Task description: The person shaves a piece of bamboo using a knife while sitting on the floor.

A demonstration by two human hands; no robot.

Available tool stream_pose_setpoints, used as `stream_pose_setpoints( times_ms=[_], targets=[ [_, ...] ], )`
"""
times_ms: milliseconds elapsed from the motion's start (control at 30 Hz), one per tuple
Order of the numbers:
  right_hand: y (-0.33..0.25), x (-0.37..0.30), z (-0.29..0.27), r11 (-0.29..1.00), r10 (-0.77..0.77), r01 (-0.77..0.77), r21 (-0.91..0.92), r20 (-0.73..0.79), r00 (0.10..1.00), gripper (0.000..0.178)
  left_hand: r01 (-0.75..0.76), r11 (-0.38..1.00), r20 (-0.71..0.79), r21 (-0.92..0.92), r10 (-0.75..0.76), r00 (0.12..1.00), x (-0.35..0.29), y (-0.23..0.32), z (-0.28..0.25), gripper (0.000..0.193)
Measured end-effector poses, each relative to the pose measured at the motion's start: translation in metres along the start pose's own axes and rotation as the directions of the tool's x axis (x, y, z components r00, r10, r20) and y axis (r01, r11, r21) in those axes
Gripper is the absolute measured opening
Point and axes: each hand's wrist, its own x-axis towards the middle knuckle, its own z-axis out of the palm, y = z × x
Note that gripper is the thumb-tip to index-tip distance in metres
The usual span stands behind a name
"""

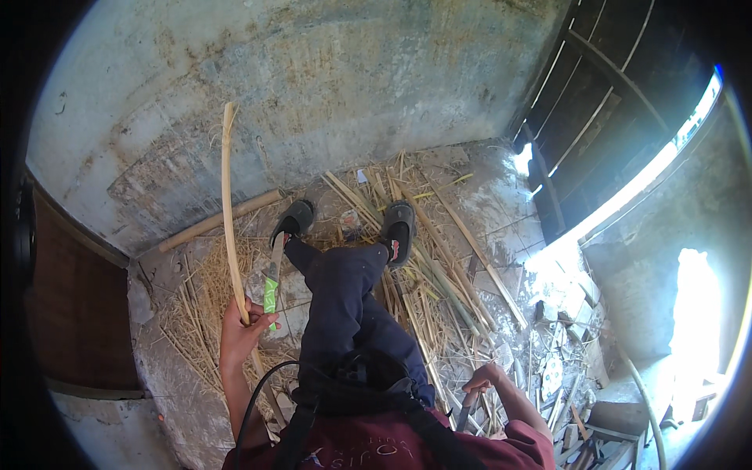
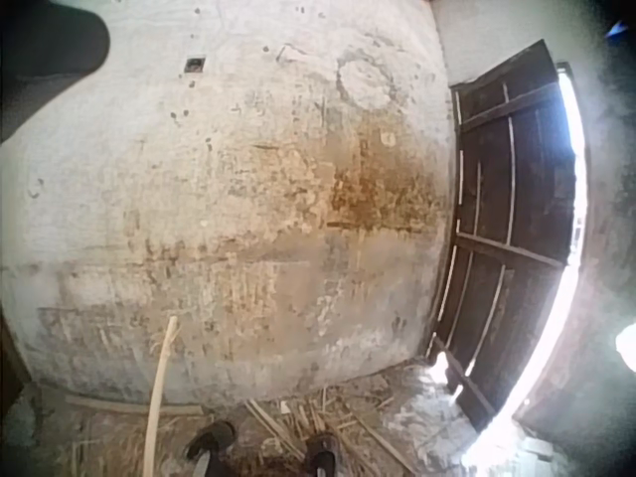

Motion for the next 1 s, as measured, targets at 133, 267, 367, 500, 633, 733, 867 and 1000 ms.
stream_pose_setpoints(
  times_ms=[133, 267, 367, 500, 633, 733, 867, 1000],
  targets=[
    [-0.026, -0.01, 0.011, 0.992, -0.108, 0.1, -0.075, -0.104, 0.989, 0.053, 0.032, 0.998, -0.001, 0.044, -0.032, 0.999, -0.002, 0.004, 0.0, 0.042],
    [-0.037, 0.008, 0.022, 0.995, -0.088, 0.084, -0.05, -0.078, 0.993, 0.056, 0.024, 1.0, 0.022, 0.021, -0.024, 0.999, 0.001, 0.007, 0.006, 0.041],
    [-0.061, -0.015, 0.012, 0.994, -0.105, 0.105, -0.001, -0.063, 0.993, 0.052, 0.021, 0.999, 0.014, 0.044, -0.021, 1.0, -0.001, 0.007, 0.006, 0.043],
    [-0.07, -0.033, 0.005, 0.995, -0.077, 0.074, -0.062, -0.044, 0.996, 0.048, 0.017, 0.997, 0.022, 0.077, -0.019, 1.0, -0.002, 0.01, 0.008, 0.045],
    [-0.056, -0.031, 0.008, 0.992, -0.109, 0.11, -0.069, 0.007, 0.994, 0.047, 0.024, 0.998, 0.033, 0.066, -0.026, 0.999, -0.003, 0.015, 0.008, 0.045],
    [-0.049, -0.034, 0.001, 0.994, -0.012, 0.018, -0.109, 0.052, 0.999, 0.046, 0.066, 0.989, 0.003, 0.13, -0.067, 0.998, -0.006, 0.017, 0.008, 0.045],
    [-0.021, -0.019, 0.0, 0.998, 0.063, -0.063, -0.004, 0.101, 0.993, 0.043, 0.022, 0.997, 0.027, 0.074, -0.024, 0.999, -0.003, 0.014, 0.008, 0.045],
    [0.003, -0.019, -0.011, 0.993, 0.05, -0.068, 0.096, 0.179, 0.983, 0.039, 0.035, 0.997, 0.026, 0.072, -0.036, 0.999, -0.003, 0.011, 0.005, 0.046]
  ],
)
